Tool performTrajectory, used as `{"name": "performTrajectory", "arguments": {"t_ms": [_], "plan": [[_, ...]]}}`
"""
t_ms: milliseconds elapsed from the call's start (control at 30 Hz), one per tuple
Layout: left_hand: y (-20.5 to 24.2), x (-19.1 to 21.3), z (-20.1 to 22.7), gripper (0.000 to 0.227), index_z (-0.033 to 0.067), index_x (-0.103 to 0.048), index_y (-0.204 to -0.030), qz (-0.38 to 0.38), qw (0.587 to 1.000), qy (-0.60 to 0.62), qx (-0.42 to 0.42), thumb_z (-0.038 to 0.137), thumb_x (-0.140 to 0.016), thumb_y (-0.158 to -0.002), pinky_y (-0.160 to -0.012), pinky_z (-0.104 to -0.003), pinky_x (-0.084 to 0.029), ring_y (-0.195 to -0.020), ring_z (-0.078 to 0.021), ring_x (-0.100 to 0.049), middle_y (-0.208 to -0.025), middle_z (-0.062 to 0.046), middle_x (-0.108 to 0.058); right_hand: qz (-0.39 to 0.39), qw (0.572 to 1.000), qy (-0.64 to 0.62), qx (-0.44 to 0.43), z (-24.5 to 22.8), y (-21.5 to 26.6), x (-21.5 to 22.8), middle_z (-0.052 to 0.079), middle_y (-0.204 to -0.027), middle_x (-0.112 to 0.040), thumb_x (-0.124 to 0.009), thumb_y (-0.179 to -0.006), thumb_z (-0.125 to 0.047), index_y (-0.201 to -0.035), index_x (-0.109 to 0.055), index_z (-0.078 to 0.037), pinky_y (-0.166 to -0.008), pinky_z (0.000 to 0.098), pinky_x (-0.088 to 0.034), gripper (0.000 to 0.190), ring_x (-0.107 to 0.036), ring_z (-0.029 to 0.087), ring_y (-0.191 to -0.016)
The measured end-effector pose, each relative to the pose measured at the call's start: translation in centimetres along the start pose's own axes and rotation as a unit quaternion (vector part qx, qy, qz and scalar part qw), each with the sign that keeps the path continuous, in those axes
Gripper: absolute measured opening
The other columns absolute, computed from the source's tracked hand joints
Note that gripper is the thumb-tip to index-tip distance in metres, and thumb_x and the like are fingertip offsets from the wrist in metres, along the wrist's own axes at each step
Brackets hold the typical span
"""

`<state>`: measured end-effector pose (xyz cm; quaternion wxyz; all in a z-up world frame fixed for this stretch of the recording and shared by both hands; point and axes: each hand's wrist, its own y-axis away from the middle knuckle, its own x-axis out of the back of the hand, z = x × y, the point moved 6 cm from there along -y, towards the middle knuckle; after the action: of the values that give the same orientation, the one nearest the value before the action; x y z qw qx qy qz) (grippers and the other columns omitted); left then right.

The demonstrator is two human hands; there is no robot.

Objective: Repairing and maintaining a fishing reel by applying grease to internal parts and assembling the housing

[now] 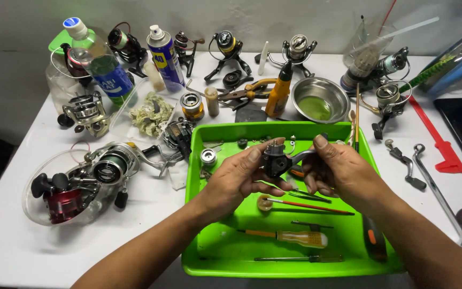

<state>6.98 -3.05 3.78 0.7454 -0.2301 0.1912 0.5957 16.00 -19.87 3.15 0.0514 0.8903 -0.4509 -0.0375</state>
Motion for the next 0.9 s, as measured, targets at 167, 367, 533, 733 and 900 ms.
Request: {"name": "performTrajectory", "arguments": {"t_ms": [167,367,533,733,900], "plan": [[0.2,0.7,-0.4,0.052,-0.0034,-0.051,-0.148,0.022,0.998,0.055,0.013,0.028,-0.051,-0.107,-0.083,-0.036,-0.067,-0.097,-0.0313,-0.075,-0.132,-0.026,-0.067,-0.053,0.997,0.051,-0.008,-0.5,0.6,-1.1,0.023,-0.050,-0.067,-0.036,-0.110,-0.047,-0.075,-0.067,0.003,-0.029,0.0235,-0.032,0.068,-0.048,0.018,-0.034],[0.6,1.4,-0.4,0.047,-0.0062,-0.057,-0.141,0.017,0.998,0.065,0.000,0.025,-0.053,-0.106,-0.077,-0.033,-0.068,-0.090,-0.0298,-0.077,-0.130,-0.027,-0.067,-0.051,0.995,0.083,0.025,0.8,1.0,-0.7,0.022,-0.049,-0.068,-0.042,-0.109,-0.040,-0.077,-0.071,0.003,-0.035,0.0234,-0.036,0.061,-0.048,0.015,-0.039],[0.7,1.8,-0.4,0.046,-0.0068,-0.058,-0.139,0.021,0.998,0.049,-0.016,0.025,-0.053,-0.106,-0.074,-0.032,-0.066,-0.085,-0.0265,-0.077,-0.129,-0.027,-0.067,-0.015,0.991,0.107,0.076,1.0,0.7,0.7,0.022,-0.051,-0.069,-0.044,-0.108,-0.032,-0.081,-0.071,0.002,-0.036,0.0227,-0.039,0.051,-0.050,0.015,-0.038],[0.6,1.9,-0.4,0.048,-0.0068,-0.058,-0.138,0.024,0.999,0.049,-0.001,0.028,-0.051,-0.105,-0.067,-0.028,-0.064,-0.078,-0.0227,-0.076,-0.125,-0.028,-0.068,-0.017,0.990,0.101,0.094,-0.5,1.3,-0.3,0.013,-0.050,-0.066,-0.049,-0.108,-0.028,-0.082,-0.069,-0.002,-0.044,0.0213,-0.038,0.042,-0.046,0.012,-0.044],[0.4,3.0,-0.8,0.052,-0.0035,-0.046,-0.145,0.050,0.997,0.052,-0.005,0.027,-0.054,-0.103,-0.060,-0.024,-0.061,-0.070,-0.0197,-0.073,-0.118,-0.031,-0.069,-0.030,0.978,0.183,0.091,-0.2,1.1,-0.2,0.009,-0.046,-0.067,-0.055,-0.105,-0.025,-0.073,-0.073,-0.006,-0.046,0.0234,-0.039,0.041,-0.044,0.012,-0.046]]}}
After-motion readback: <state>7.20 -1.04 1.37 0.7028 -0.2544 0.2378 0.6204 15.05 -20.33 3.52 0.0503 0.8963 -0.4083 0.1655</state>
